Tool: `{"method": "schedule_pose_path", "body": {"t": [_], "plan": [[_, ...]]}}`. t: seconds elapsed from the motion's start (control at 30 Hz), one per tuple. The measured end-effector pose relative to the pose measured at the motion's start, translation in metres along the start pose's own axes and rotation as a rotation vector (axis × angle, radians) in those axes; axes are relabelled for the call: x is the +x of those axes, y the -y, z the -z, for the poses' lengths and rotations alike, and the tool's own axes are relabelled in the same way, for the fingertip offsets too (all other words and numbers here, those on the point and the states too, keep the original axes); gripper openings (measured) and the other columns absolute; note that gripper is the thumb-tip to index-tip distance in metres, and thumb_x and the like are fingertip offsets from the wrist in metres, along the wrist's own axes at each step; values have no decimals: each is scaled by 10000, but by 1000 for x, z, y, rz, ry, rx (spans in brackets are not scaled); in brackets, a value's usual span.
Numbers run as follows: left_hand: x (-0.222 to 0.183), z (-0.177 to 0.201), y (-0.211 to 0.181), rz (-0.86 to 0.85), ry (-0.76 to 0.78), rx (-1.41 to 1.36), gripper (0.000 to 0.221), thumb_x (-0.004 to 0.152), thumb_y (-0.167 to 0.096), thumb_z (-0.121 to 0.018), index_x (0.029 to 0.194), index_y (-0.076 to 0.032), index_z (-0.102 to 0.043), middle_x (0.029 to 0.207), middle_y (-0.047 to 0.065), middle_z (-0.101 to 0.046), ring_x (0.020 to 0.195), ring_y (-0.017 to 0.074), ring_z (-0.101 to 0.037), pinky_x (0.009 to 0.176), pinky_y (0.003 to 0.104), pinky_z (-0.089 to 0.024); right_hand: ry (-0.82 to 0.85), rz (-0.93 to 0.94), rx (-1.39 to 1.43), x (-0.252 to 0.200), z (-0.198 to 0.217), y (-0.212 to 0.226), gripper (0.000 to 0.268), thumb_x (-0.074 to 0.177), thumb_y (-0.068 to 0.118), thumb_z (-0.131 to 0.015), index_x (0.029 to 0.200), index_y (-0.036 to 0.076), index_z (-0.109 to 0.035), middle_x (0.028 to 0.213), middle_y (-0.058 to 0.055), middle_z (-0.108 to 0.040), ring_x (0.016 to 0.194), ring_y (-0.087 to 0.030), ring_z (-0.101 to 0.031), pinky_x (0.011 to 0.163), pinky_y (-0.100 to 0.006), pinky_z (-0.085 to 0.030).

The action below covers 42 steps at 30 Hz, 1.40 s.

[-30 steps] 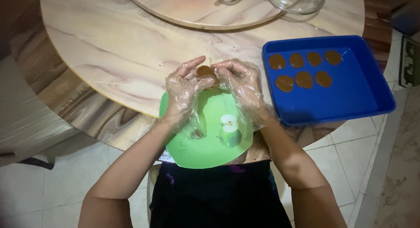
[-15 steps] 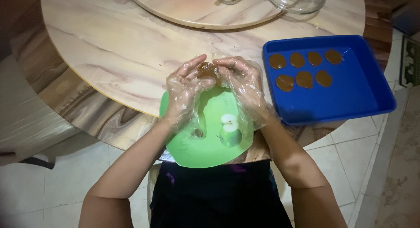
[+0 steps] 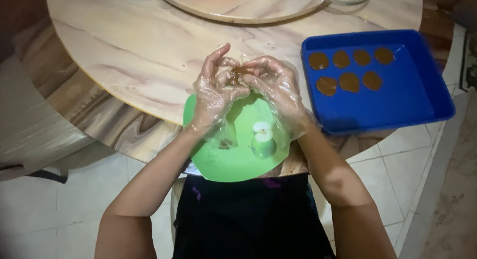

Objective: A person wearing plastic gloves shapes small pieces of dough into uniform balls by rolling them between their palms at a bakery workstation.

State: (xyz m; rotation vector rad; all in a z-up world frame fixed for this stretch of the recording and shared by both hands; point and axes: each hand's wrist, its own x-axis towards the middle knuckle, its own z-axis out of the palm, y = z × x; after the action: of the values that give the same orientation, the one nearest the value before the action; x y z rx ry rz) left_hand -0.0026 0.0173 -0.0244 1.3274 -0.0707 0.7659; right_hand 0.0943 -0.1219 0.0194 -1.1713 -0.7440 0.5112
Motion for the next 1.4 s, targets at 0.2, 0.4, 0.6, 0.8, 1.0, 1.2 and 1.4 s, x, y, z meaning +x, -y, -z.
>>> {"method": "schedule_pose_path", "body": {"t": [0.2, 0.4, 0.6, 0.8, 1.0, 1.2, 1.4], "plan": [[-3, -11, -18, -101, 95, 308, 886, 794, -347, -899, 1499, -136, -406, 1350, 134, -523, 1111, 322, -692, 944, 454, -653, 27, -63, -27, -3, -12, 6, 182, 911, 6, -781, 999, -109, -669, 792, -173, -637, 632, -166, -661, 545, -296, -612], [1, -4, -10, 91, -50, 223, 746, 863, -315, -881, 1439, -126, -446, 1357, 153, -524, 1129, 333, -692, 963, 451, -647, -92, 17, -106, -1, -5, -4, 151, 856, 41, -846, 946, -22, -742, 804, -133, -713, 710, -127, -699, 638, -287, -600], [17, 1, -32, 642, -158, -838, 663, 982, -415, -545, 1446, 47, -444, 1317, 305, -531, 1205, 500, -592, 1013, 608, -534, -249, -132, -55, 1, -19, 32, 139, 848, 34, -795, 975, 19, -740, 858, -91, -746, 751, -88, -681, 719, -238, -578], [38, -38, -63, 822, -286, -885, 821, 933, -568, -482, 1453, 67, -461, 1388, 297, -547, 1289, 440, -530, 1151, 564, -358, 12, -75, -4, 8, -43, 64, 140, 828, 9, -856, 934, 39, -772, 876, -152, -741, 765, -172, -722, 735, -289, -615], [12, -13, 42, 553, -131, -1475, 279, 1031, -377, -511, 1202, -215, -660, 1164, -43, -681, 1005, 145, -684, 843, 252, -588, -14, -274, 30, 26, -49, 42, 54, 903, -47, -708, 953, -52, -727, 831, -106, -631, 724, -156, -635, 660, -266, -551], [17, -25, 2, 853, -370, -852, 621, 1002, -583, -388, 1321, -58, -475, 1400, 210, -422, 1144, 291, -543, 1021, 458, -477, -35, -104, 138, 15, -50, 11, 89, 764, -83, -799, 740, -32, -729, 649, -100, -577, 625, -106, -600, 625, -261, -541], [21, -45, -36, 827, -335, -583, 651, 959, -553, -465, 1297, 1, -521, 1319, 277, -487, 944, 286, -636, 882, 450, -583, 79, -157, 45, 20, -30, -7, 109, 857, 68, -802, 938, 15, -752, 795, -103, -718, 782, -133, -699, 738, -274, -574]]}}
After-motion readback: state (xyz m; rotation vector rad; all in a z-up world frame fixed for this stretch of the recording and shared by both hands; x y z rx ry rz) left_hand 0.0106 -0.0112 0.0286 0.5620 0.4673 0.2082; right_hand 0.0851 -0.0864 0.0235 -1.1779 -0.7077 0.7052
